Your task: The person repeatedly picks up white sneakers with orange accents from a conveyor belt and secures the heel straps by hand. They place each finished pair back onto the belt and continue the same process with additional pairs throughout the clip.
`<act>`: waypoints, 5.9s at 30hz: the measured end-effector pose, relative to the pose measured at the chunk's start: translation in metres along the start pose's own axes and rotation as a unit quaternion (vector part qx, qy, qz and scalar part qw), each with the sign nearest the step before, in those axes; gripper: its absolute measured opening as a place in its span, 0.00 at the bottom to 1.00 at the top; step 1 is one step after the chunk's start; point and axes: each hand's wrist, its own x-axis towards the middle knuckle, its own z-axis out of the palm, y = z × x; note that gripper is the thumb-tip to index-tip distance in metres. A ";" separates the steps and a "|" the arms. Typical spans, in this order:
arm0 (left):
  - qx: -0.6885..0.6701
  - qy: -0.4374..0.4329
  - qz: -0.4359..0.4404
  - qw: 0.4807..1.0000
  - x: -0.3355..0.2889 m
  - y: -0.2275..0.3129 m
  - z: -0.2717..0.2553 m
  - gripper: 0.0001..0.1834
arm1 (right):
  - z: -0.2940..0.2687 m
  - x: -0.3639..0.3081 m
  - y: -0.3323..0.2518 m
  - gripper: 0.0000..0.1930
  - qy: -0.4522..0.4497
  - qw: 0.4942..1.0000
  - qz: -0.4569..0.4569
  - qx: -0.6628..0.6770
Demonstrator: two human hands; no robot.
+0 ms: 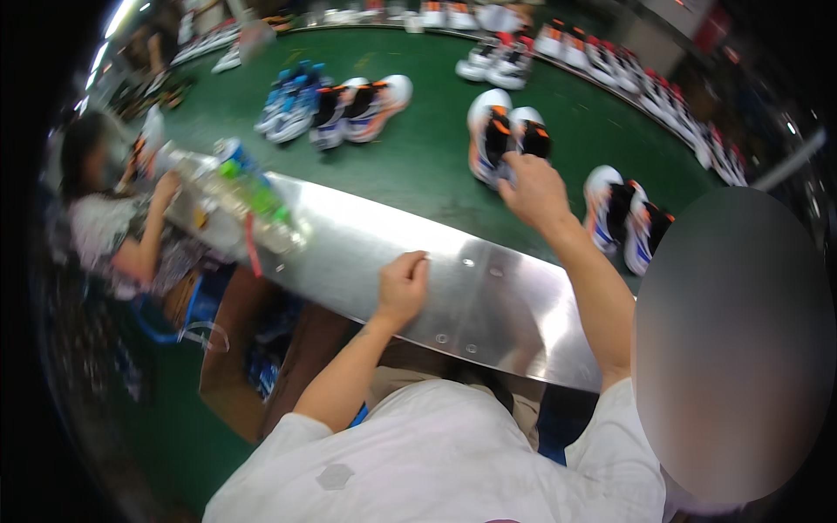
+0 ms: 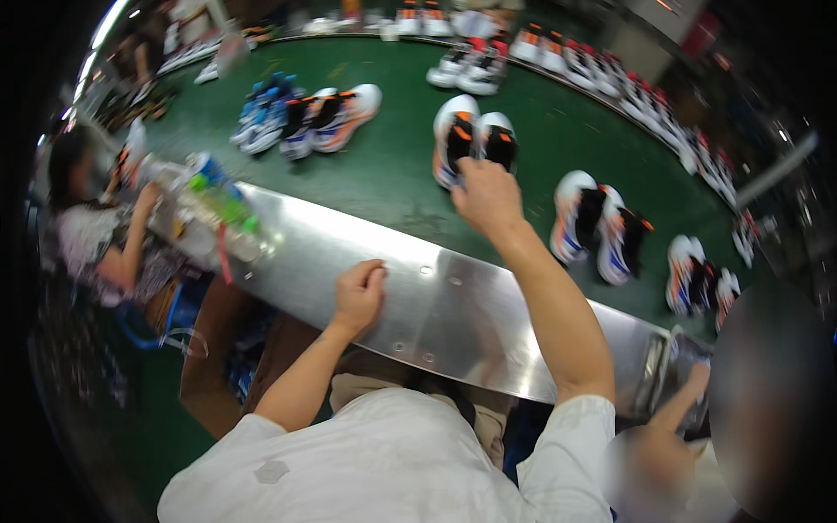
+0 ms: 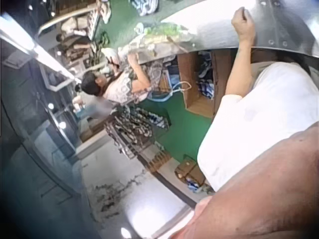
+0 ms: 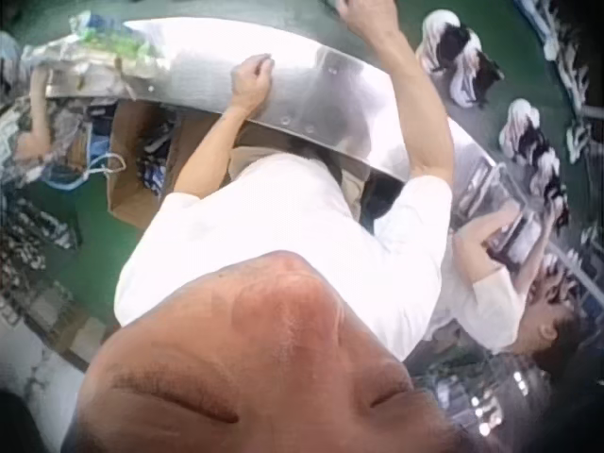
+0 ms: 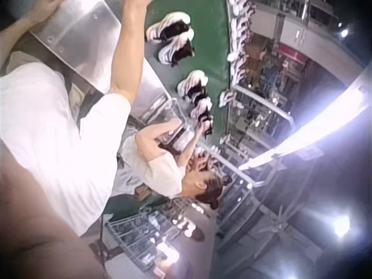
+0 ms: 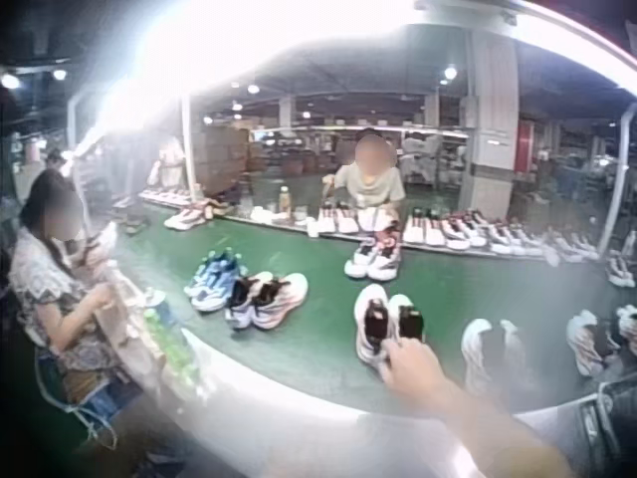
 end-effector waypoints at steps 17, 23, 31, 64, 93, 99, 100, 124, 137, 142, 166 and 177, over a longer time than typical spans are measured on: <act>0.045 0.011 0.079 0.996 0.000 0.014 0.009 0.08 | -0.031 -0.165 0.227 0.29 -0.183 0.971 0.155 -0.002; 0.090 0.014 0.084 0.992 -0.007 0.018 0.011 0.08 | -0.058 -0.176 0.239 0.33 -0.206 0.942 0.184 -0.192; 0.082 0.019 0.125 0.989 -0.006 0.010 0.015 0.06 | -0.081 -0.171 0.196 0.27 -0.193 0.969 0.143 -0.053; -0.019 -0.224 0.022 0.974 -0.113 0.120 0.057 0.20 | -0.090 -0.245 -0.060 0.24 -0.126 0.975 -0.069 0.170; 0.031 -0.275 0.296 0.914 -0.084 0.166 0.080 0.29 | -0.056 -0.337 -0.049 0.38 -0.013 0.895 0.209 0.393; 0.034 -0.250 0.074 0.965 -0.102 0.146 0.078 0.31 | -0.105 -0.287 -0.033 0.16 -0.032 0.964 0.030 0.262; 0.037 -0.241 0.091 0.966 -0.103 0.144 0.078 0.30 | -0.108 -0.277 -0.031 0.15 -0.074 0.969 0.007 0.237; 0.048 -0.255 0.127 0.957 -0.107 0.141 0.078 0.30 | -0.098 -0.251 -0.024 0.19 -0.284 0.956 -0.006 0.079; 0.047 -0.259 0.120 0.957 -0.106 0.141 0.078 0.29 | -0.091 -0.261 -0.025 0.24 -0.107 0.989 -0.068 0.076; 0.052 -0.262 0.129 0.955 -0.106 0.140 0.078 0.29 | -0.095 -0.259 -0.033 0.23 -0.289 0.953 0.067 0.059; 0.049 -0.260 0.141 0.954 -0.106 0.140 0.080 0.29 | -0.093 -0.261 -0.026 0.18 -0.266 0.962 0.013 0.059; 0.045 -0.283 0.116 0.951 -0.110 0.141 0.078 0.28 | -0.099 -0.253 -0.017 0.13 -0.159 0.971 -0.174 0.042</act>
